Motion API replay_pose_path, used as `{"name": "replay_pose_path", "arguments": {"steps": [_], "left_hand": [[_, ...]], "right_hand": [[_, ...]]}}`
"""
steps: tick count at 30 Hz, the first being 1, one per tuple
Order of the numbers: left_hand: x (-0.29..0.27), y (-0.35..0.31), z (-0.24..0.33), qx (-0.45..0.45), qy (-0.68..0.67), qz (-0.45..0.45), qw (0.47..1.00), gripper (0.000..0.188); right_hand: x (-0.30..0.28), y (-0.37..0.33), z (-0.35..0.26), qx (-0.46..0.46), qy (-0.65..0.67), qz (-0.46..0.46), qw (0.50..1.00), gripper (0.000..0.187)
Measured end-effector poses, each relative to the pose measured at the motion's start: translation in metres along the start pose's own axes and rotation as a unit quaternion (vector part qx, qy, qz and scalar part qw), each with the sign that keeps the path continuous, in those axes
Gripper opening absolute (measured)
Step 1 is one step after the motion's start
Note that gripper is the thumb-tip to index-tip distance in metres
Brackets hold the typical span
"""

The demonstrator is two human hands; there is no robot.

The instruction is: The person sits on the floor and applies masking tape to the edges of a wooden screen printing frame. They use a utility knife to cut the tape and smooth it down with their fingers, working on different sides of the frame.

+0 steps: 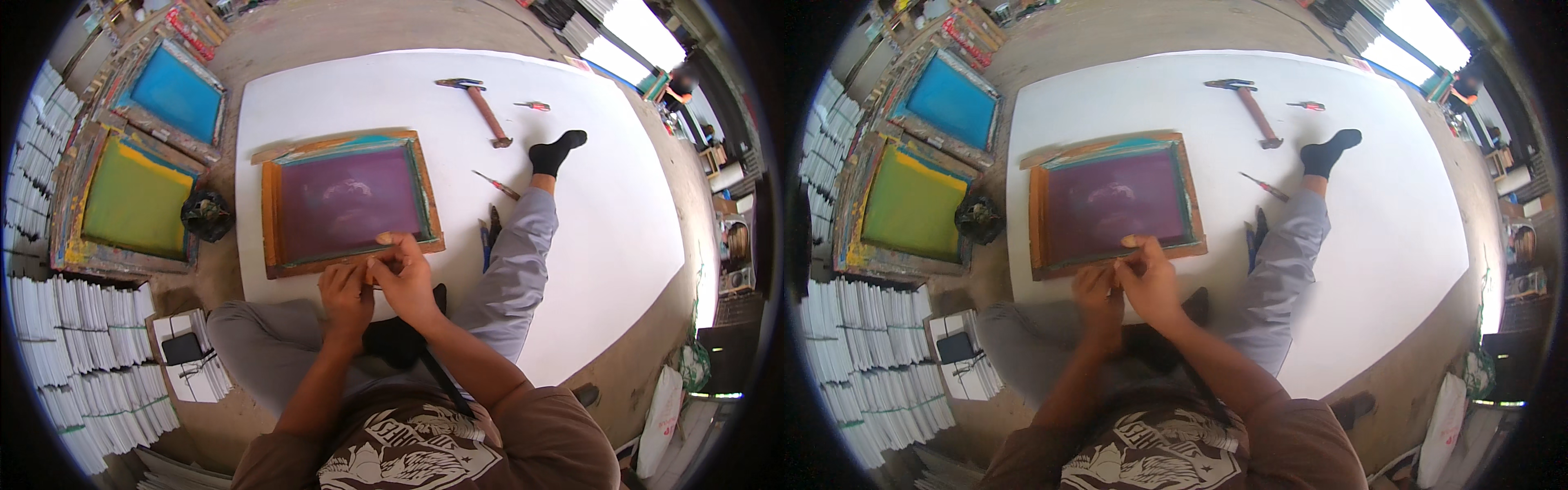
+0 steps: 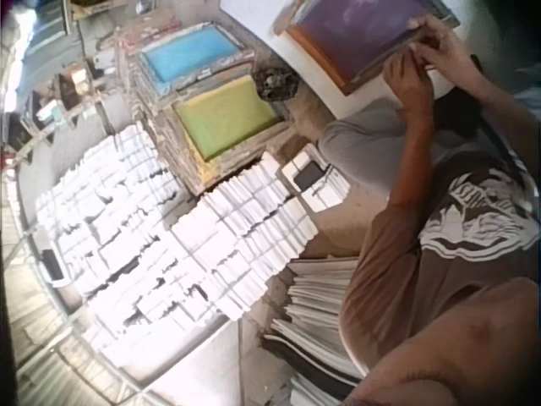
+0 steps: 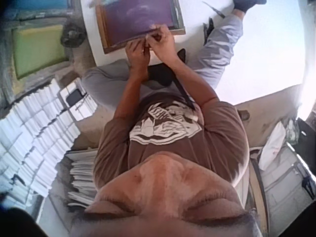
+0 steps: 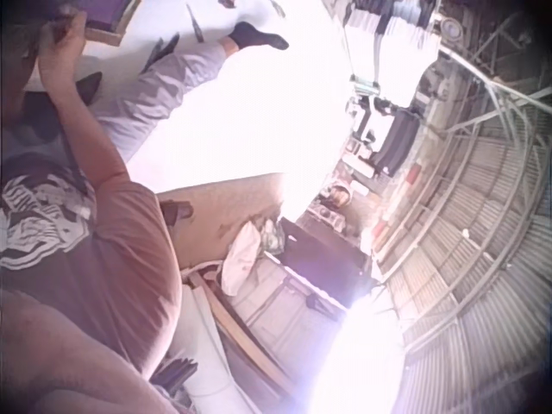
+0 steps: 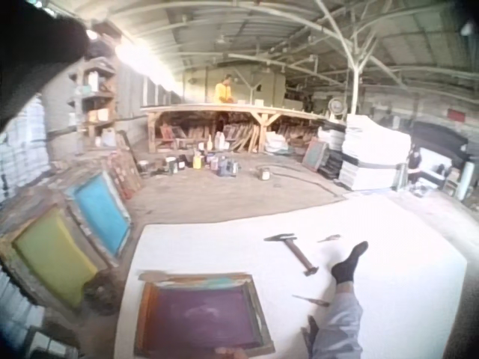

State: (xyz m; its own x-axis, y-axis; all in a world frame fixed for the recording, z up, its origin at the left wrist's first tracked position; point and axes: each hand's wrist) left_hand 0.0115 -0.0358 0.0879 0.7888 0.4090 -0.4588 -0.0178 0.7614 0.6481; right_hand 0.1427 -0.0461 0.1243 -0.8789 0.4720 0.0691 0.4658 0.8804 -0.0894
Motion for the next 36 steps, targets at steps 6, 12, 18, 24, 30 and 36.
{"name": "replay_pose_path", "arguments": {"steps": [6, 12, 18, 24, 30, 36], "left_hand": [[-0.002, 0.006, -0.006, -0.004, -0.017, 0.025, 1.0, 0.013], [-0.011, 0.016, 0.005, -0.269, -0.1, -0.022, 0.958, 0.021], [-0.02, 0.024, -0.013, -0.386, -0.14, -0.03, 0.911, 0.028], [-0.027, 0.016, -0.04, -0.51, -0.236, -0.068, 0.825, 0.027], [-0.03, 0.015, -0.054, -0.515, -0.23, -0.101, 0.82, 0.029], [-0.035, 0.014, -0.061, -0.546, -0.249, -0.119, 0.791, 0.03]], "right_hand": [[-0.044, -0.006, 0.044, -0.111, -0.034, -0.021, 0.993, 0.056], [-0.053, -0.016, 0.074, -0.118, -0.198, -0.033, 0.972, 0.073], [-0.055, 0.001, 0.062, -0.131, -0.221, -0.06, 0.965, 0.061], [-0.06, 0.02, 0.057, -0.169, -0.156, -0.121, 0.966, 0.066], [-0.062, 0.029, 0.056, -0.218, -0.145, -0.168, 0.95, 0.073], [-0.062, 0.032, 0.052, -0.204, -0.149, -0.191, 0.949, 0.07]]}}
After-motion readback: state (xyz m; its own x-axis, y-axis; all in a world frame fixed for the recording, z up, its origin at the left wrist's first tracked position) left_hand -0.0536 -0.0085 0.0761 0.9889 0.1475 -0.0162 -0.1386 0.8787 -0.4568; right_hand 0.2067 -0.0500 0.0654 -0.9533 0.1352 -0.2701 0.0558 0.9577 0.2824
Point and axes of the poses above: each hand's wrist, its own y-axis towards the middle knuckle, its own x-axis out of the palm, z = x × y, and after that the axes turned 14 degrees about z, right-handed
